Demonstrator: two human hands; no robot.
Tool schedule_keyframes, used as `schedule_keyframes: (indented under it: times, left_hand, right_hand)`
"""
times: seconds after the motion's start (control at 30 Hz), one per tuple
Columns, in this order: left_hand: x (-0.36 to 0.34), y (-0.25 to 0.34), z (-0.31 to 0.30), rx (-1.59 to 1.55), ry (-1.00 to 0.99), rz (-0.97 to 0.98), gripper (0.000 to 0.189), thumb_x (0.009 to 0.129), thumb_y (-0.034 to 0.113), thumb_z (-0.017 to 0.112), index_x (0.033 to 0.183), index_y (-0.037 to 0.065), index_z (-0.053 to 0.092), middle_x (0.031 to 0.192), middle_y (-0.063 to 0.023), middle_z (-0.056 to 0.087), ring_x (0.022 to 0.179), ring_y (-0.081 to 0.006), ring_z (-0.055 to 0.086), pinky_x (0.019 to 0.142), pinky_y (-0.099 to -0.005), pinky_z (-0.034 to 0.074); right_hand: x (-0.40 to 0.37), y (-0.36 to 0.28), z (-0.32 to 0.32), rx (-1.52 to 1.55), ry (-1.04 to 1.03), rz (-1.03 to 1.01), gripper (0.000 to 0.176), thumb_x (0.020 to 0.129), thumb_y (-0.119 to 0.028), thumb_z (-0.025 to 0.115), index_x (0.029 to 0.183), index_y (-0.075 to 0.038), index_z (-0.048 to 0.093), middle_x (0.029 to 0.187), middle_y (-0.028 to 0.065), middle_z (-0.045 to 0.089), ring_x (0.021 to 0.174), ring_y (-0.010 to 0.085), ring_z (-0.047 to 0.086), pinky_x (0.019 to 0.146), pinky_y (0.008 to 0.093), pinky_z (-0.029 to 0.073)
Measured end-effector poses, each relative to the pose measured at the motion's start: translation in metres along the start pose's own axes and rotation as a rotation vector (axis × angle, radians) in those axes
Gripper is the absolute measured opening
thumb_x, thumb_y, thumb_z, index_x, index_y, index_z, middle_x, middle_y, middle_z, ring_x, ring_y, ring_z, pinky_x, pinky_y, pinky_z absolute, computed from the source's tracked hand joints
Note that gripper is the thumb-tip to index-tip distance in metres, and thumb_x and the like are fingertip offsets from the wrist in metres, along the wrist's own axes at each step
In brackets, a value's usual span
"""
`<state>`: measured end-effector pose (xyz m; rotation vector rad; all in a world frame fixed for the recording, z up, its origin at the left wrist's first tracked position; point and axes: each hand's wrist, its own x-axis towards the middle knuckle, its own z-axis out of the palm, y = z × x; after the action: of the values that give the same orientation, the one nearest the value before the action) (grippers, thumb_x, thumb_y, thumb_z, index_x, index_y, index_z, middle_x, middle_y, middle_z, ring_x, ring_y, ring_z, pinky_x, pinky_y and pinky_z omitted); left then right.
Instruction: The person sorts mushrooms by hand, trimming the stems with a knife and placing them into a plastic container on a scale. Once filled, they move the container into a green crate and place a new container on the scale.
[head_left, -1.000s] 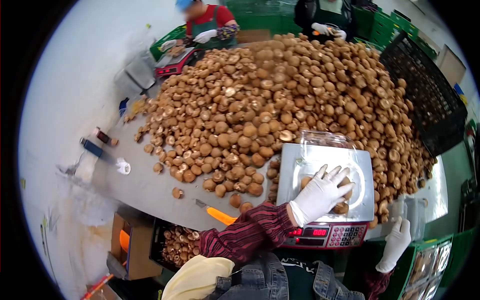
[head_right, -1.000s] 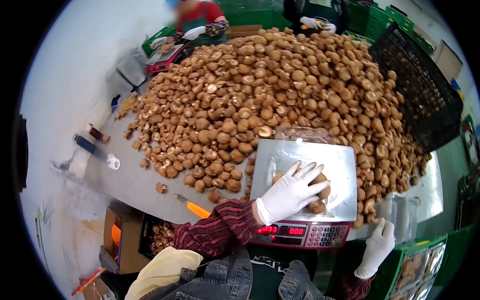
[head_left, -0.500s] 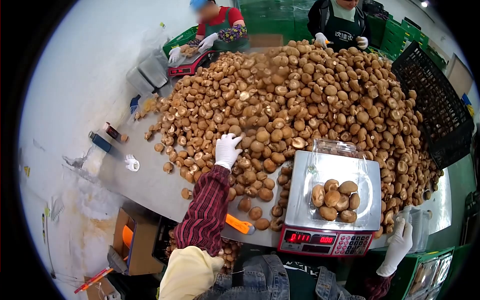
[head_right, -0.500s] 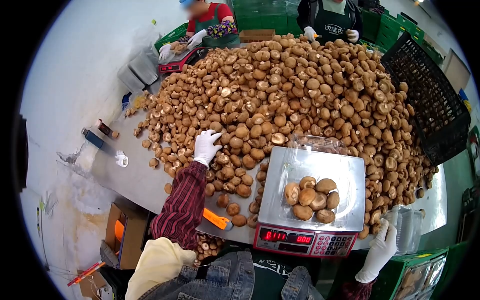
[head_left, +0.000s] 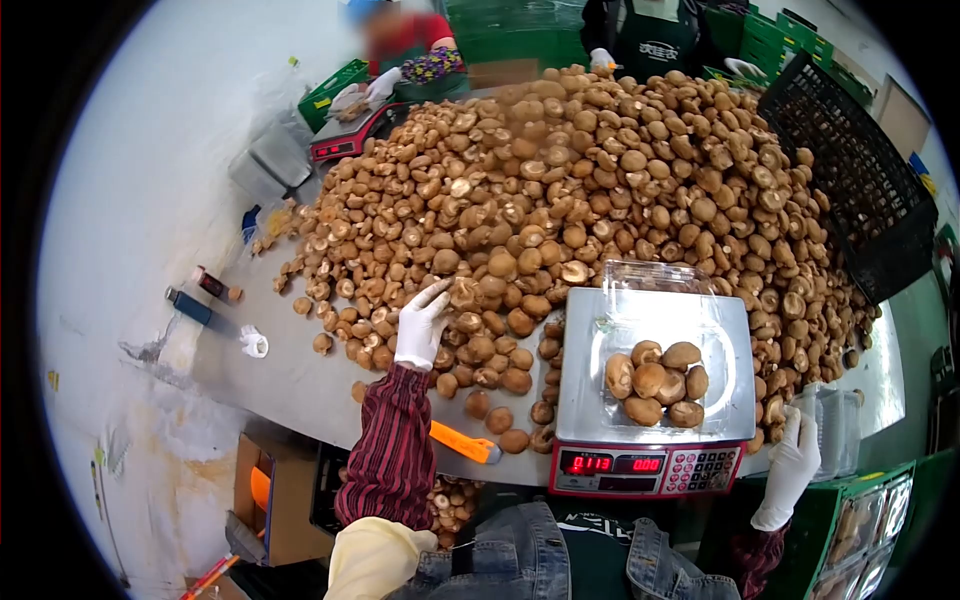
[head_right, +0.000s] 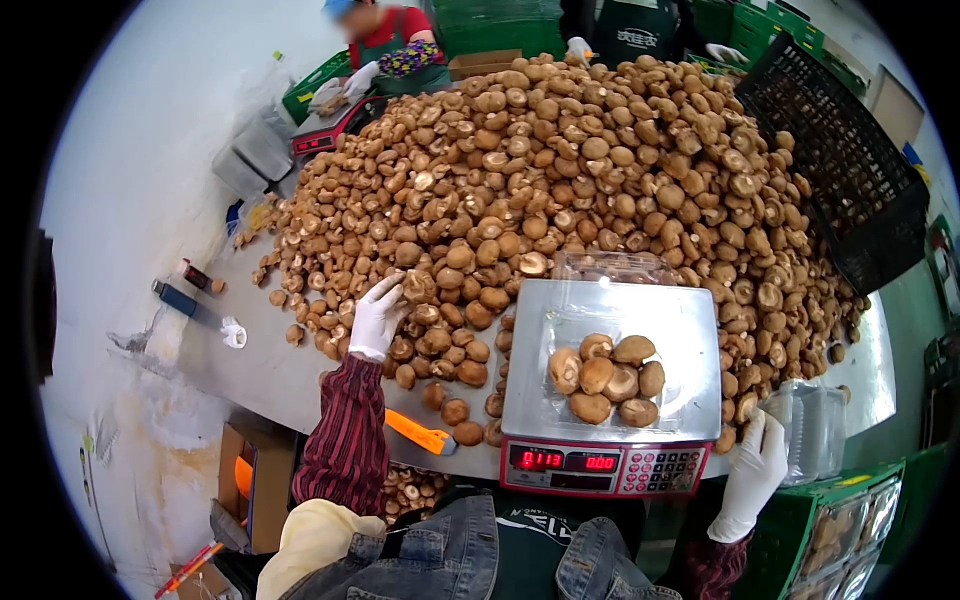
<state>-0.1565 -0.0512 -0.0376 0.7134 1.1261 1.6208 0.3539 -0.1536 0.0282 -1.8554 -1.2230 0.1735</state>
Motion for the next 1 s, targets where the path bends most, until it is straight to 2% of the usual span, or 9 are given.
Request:
schedule_keyframes:
  times: [0.33, 0.43, 0.57, 0.63, 0.7, 0.77, 0.83, 0.93, 1.0]
  left_hand:
    - [-0.06, 0.017, 0.077, -0.08, -0.246, -0.091, 0.028, 0.09, 0.002, 0.055, 0.117, -0.003, 0.058, 0.107, -0.0083, 0.062, 0.095, -0.0147, 0.06, 0.079, -0.0272, 0.05]
    - [-0.094, 0.051, 0.038, 0.379, -0.309, -0.211, 0.022, 0.088, 0.004, 0.055, 0.107, -0.005, 0.063, 0.096, -0.0071, 0.064, 0.09, -0.0135, 0.06, 0.079, -0.0249, 0.048]
    - [-0.138, 0.107, -0.037, 0.838, -0.762, -0.218, 0.02, 0.084, 0.005, 0.061, 0.102, -0.002, 0.066, 0.096, -0.0109, 0.066, 0.091, -0.0188, 0.061, 0.081, -0.0302, 0.048]
    - [-0.152, 0.113, -0.067, 1.027, -0.742, -0.361, 0.024, 0.081, 0.006, 0.065, 0.104, -0.001, 0.066, 0.101, -0.0102, 0.066, 0.093, -0.0202, 0.062, 0.083, -0.0311, 0.049]
    - [-0.147, 0.107, -0.075, 1.057, -0.567, -0.419, 0.029, 0.078, 0.005, 0.067, 0.107, 0.001, 0.065, 0.105, -0.011, 0.065, 0.095, -0.0213, 0.063, 0.086, -0.0315, 0.048]
    - [-0.114, 0.084, -0.067, 1.357, -0.312, 0.13, 0.037, 0.077, 0.005, 0.066, 0.114, 0.006, 0.062, 0.111, -0.0128, 0.062, 0.101, -0.0245, 0.061, 0.089, -0.0317, 0.046]
    - [-0.067, 0.065, -0.035, 1.383, -0.256, 0.419, 0.043, 0.076, 0.002, 0.064, 0.118, 0.011, 0.06, 0.117, -0.0148, 0.058, 0.107, -0.0286, 0.057, 0.092, -0.0335, 0.045]
    - [0.014, 0.031, -0.007, 1.48, -0.196, 0.648, 0.047, 0.074, -0.004, 0.059, 0.119, 0.012, 0.059, 0.123, -0.013, 0.053, 0.114, -0.0309, 0.05, 0.095, -0.036, 0.043]
    - [0.056, 0.017, -0.002, 1.614, -0.184, 0.682, 0.048, 0.073, -0.007, 0.057, 0.117, 0.012, 0.06, 0.123, -0.0117, 0.053, 0.115, -0.0305, 0.048, 0.095, -0.0364, 0.043]
  right_hand:
    - [-0.011, -0.016, -0.003, -0.042, -0.022, -0.131, 0.014, 0.091, -0.009, 0.058, 0.096, 0.003, 0.063, 0.086, 0.013, 0.066, 0.076, 0.0197, 0.063, 0.071, 0.0281, 0.049]
    - [-0.009, -0.013, -0.005, 0.005, -0.015, -0.106, 0.013, 0.091, -0.008, 0.058, 0.096, 0.002, 0.064, 0.087, 0.0112, 0.066, 0.077, 0.0182, 0.06, 0.073, 0.0269, 0.048]
    - [-0.002, 0.008, -0.003, -0.05, -0.056, 0.042, 0.014, 0.091, -0.009, 0.058, 0.096, 0.002, 0.064, 0.085, 0.0107, 0.064, 0.078, 0.0184, 0.058, 0.072, 0.0285, 0.046]
    - [0.002, 0.026, 0.009, -0.074, 0.016, -0.214, 0.017, 0.095, -0.015, 0.053, 0.099, -0.001, 0.064, 0.075, 0.0011, 0.059, 0.046, 0.004, 0.038, 0.042, 0.02, 0.03]
    - [0.004, 0.019, 0.014, -0.039, -0.02, -0.177, 0.017, 0.095, -0.014, 0.053, 0.099, -0.001, 0.063, 0.078, 0.0022, 0.06, 0.05, 0.0056, 0.042, 0.046, 0.0206, 0.034]
    - [0.005, 0.0, 0.016, -0.01, -0.055, -0.141, 0.017, 0.095, -0.013, 0.052, 0.098, 0.0, 0.063, 0.081, 0.0034, 0.062, 0.054, 0.0071, 0.047, 0.049, 0.0213, 0.039]
    - [0.002, -0.022, 0.019, 0.04, -0.069, -0.161, 0.018, 0.095, -0.012, 0.052, 0.098, 0.002, 0.062, 0.085, 0.0059, 0.064, 0.068, 0.0115, 0.056, 0.064, 0.0247, 0.046]
    - [-0.002, -0.037, 0.014, 0.019, -0.108, -0.079, 0.018, 0.095, -0.012, 0.052, 0.099, 0.003, 0.062, 0.086, 0.0078, 0.065, 0.08, 0.0148, 0.059, 0.077, 0.0279, 0.046]
    - [-0.003, -0.034, 0.012, -0.003, -0.08, -0.12, 0.018, 0.095, -0.012, 0.052, 0.098, 0.002, 0.062, 0.085, 0.0072, 0.064, 0.077, 0.0138, 0.058, 0.073, 0.0269, 0.046]
